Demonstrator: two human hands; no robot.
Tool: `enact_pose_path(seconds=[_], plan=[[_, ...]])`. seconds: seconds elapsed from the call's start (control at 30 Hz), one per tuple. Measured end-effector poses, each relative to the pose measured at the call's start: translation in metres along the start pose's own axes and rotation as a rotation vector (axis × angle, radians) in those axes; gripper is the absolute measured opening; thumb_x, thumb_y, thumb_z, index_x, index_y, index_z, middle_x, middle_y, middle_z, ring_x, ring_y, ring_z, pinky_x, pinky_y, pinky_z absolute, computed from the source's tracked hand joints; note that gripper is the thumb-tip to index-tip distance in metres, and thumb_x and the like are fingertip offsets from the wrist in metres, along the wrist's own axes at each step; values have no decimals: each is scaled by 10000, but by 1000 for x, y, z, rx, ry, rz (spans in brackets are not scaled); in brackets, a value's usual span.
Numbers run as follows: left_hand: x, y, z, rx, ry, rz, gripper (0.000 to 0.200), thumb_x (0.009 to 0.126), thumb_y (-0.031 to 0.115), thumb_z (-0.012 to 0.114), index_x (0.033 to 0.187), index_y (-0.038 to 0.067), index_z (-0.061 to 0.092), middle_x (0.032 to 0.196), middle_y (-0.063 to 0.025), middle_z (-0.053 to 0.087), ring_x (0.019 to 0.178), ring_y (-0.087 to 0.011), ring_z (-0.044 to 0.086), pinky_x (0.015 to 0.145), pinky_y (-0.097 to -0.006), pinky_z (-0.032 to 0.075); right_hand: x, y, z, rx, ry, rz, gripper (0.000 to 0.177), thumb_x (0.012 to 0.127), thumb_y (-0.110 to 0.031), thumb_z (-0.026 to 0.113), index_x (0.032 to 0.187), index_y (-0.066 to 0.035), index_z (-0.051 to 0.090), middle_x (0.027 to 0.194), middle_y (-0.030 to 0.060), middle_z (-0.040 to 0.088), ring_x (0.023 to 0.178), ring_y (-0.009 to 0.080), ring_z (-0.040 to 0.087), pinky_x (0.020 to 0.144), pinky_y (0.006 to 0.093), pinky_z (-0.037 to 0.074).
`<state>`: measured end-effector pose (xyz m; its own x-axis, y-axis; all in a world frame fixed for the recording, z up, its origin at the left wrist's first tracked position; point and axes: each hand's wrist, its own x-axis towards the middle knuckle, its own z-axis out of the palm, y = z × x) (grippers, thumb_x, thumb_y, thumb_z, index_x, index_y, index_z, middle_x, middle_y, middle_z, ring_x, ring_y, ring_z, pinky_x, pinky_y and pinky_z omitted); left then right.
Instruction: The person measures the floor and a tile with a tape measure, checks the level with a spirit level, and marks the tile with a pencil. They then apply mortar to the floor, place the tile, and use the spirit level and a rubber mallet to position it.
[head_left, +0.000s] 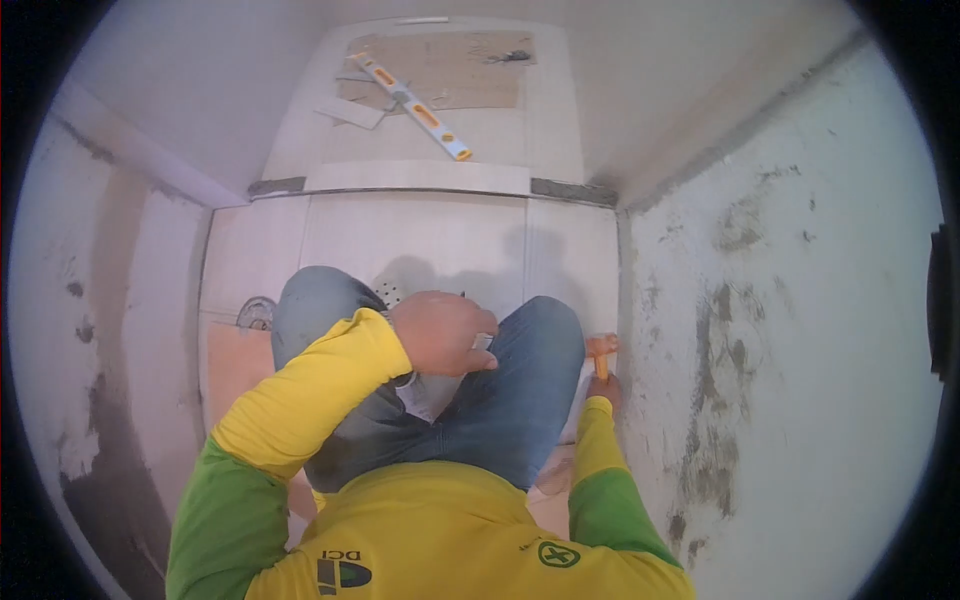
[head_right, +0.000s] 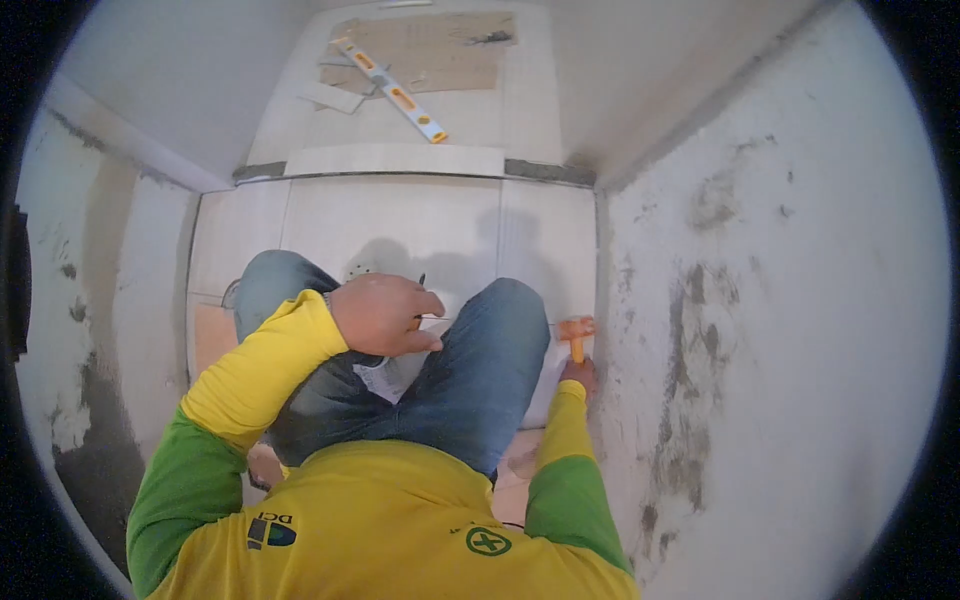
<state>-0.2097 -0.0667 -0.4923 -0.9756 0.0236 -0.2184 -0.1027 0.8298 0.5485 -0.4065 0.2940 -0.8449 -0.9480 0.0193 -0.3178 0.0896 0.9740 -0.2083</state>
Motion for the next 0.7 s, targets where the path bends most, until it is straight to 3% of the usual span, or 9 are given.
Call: enact_pose_path(seconds=[0.13, 0.23, 0.33, 0.4, 0.7], plan=[[6, 5, -3, 10, -50, -13, 425, 813, 409, 684, 1048, 57, 647, 902, -147, 664, 855, -357, 639, 754, -453, 506, -3, 6, 1, -85, 86, -28, 401, 862, -363, 610, 1197, -142, 606, 1139, 146, 630, 1052, 374, 602, 898, 515, 475], [10, 7, -2, 22, -57, -14, 430, 817, 415, 681, 1044, 52, 647, 909, -155, 664, 862, -362, 640, 762, -456, 505, -7, 7, -1, -109, 30, 94, 403, 860, -356, 610, 1211, -156, 608, 1168, 141, 619, 1079, 369, 591, 920, 509, 464], [13, 11, -2, 22, -59, -5, 434, 819, 418, 680, 1048, 51, 647, 910, -159, 664, 868, -364, 641, 766, -454, 507, -10, 16, 2, 82, 82, 23, 399, 845, -321, 639, 1197, -135, 640, 1130, 176, 659, 1045, 356, 630, 906, 439, 490], [14, 12, -1, 39, -67, -8, 436, 821, 423, 678, 1044, 50, 647, 915, -163, 666, 872, -367, 643, 772, -452, 508, -8, 21, 4, 114, 12, -12, 444, 885, -388, 600, 1268, -165, 586, 1151, 195, 634, 1040, 378, 612, 915, 507, 468], [16, 10, 0, 61, -92, -49, 432, 827, 424, 670, 1062, 64, 638, 910, -160, 673, 869, -367, 646, 765, -453, 512, -4, 34, 20, 128, 30, -35, 459, 915, -440, 558, 1273, -154, 582, 1131, 204, 648, 1052, 385, 616, 895, 483, 487]])
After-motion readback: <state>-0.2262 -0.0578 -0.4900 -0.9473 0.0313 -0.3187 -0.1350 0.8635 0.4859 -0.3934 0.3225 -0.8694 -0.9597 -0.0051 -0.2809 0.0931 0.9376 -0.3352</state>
